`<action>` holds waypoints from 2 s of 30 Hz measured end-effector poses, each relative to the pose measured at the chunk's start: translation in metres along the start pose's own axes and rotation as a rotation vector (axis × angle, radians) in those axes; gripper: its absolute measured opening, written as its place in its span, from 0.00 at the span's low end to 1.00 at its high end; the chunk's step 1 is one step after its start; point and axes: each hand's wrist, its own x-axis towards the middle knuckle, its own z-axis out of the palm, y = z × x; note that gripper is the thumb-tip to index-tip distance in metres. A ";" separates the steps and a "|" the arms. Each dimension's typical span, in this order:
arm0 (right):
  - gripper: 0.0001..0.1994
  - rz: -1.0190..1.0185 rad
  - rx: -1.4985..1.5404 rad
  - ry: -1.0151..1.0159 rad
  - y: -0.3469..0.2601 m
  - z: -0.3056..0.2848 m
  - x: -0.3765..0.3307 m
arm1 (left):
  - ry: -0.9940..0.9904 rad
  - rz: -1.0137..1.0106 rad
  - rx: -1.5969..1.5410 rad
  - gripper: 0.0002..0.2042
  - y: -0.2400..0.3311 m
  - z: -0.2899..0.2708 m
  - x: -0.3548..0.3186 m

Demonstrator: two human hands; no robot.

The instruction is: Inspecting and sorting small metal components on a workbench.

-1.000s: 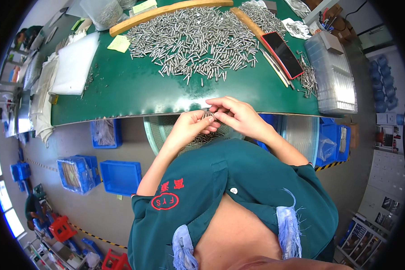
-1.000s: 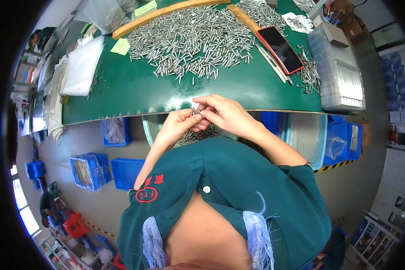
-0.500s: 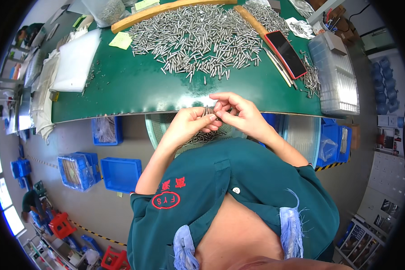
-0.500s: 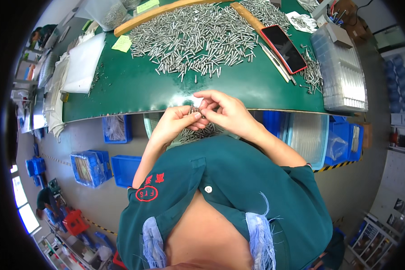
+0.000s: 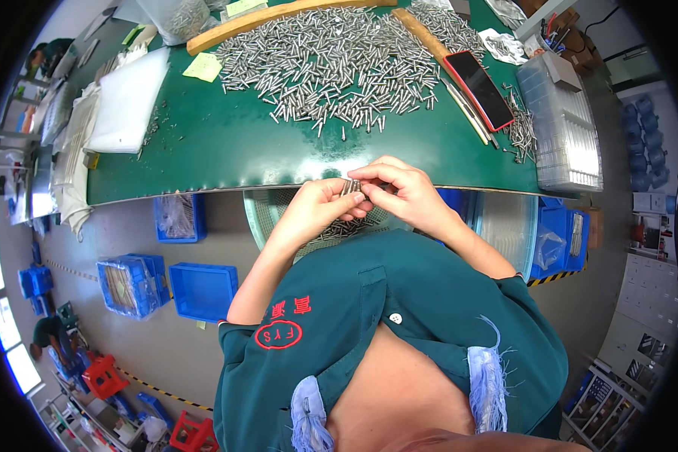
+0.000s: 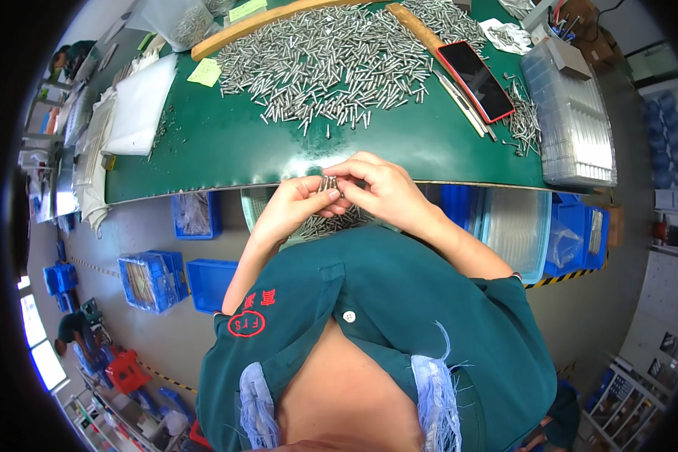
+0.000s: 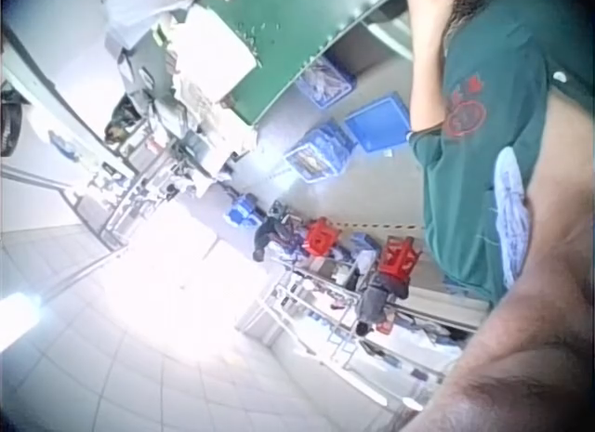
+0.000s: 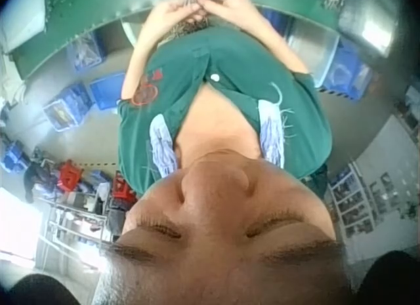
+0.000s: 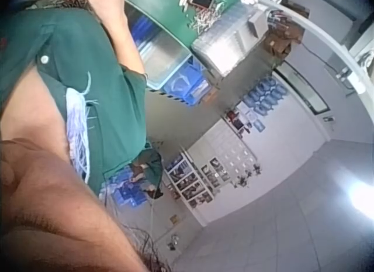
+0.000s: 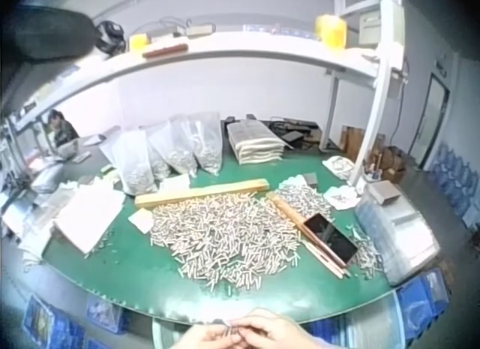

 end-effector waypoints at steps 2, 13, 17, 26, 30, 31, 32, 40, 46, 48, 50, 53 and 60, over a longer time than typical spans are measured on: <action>0.12 0.023 0.019 -0.004 -0.001 0.000 0.000 | 0.006 -0.004 0.000 0.12 0.001 0.000 0.000; 0.16 0.061 0.027 0.004 -0.009 0.004 0.002 | 0.093 0.101 0.141 0.12 -0.011 0.000 0.002; 0.14 -0.074 -0.110 0.015 0.002 0.009 0.004 | 0.154 0.099 0.431 0.12 -0.011 0.000 0.004; 0.08 0.456 0.786 -0.019 0.011 0.002 0.009 | -0.049 0.048 -0.003 0.13 0.004 -0.004 -0.004; 0.09 0.618 1.306 -0.070 0.020 0.001 0.010 | 0.022 0.070 0.046 0.09 0.008 -0.014 -0.009; 0.09 0.677 1.448 -0.084 0.020 0.000 0.010 | 0.075 0.069 0.074 0.09 0.008 -0.017 -0.010; 0.09 0.677 1.448 -0.083 0.022 0.000 0.009 | 0.144 0.153 0.107 0.12 0.008 -0.019 -0.010; 0.08 0.674 1.712 -0.218 0.033 0.002 0.008 | 0.768 0.239 0.329 0.19 0.004 -0.063 -0.019; 0.09 0.673 1.527 -0.176 0.033 0.002 0.006 | 0.944 0.252 0.364 0.20 0.001 -0.090 -0.035; 0.08 0.622 1.232 -0.190 0.021 0.001 0.007 | 0.988 0.245 0.389 0.19 0.001 -0.102 -0.039; 0.08 0.480 0.670 -0.221 0.011 0.001 0.009 | 1.066 0.222 0.490 0.19 0.003 -0.112 -0.043; 0.08 0.195 0.491 -0.215 0.012 0.007 0.008 | 1.184 0.166 0.702 0.17 0.008 -0.130 -0.048; 0.11 0.155 0.017 -0.030 0.014 -0.006 0.023 | 1.326 0.027 1.380 0.21 0.000 -0.165 -0.048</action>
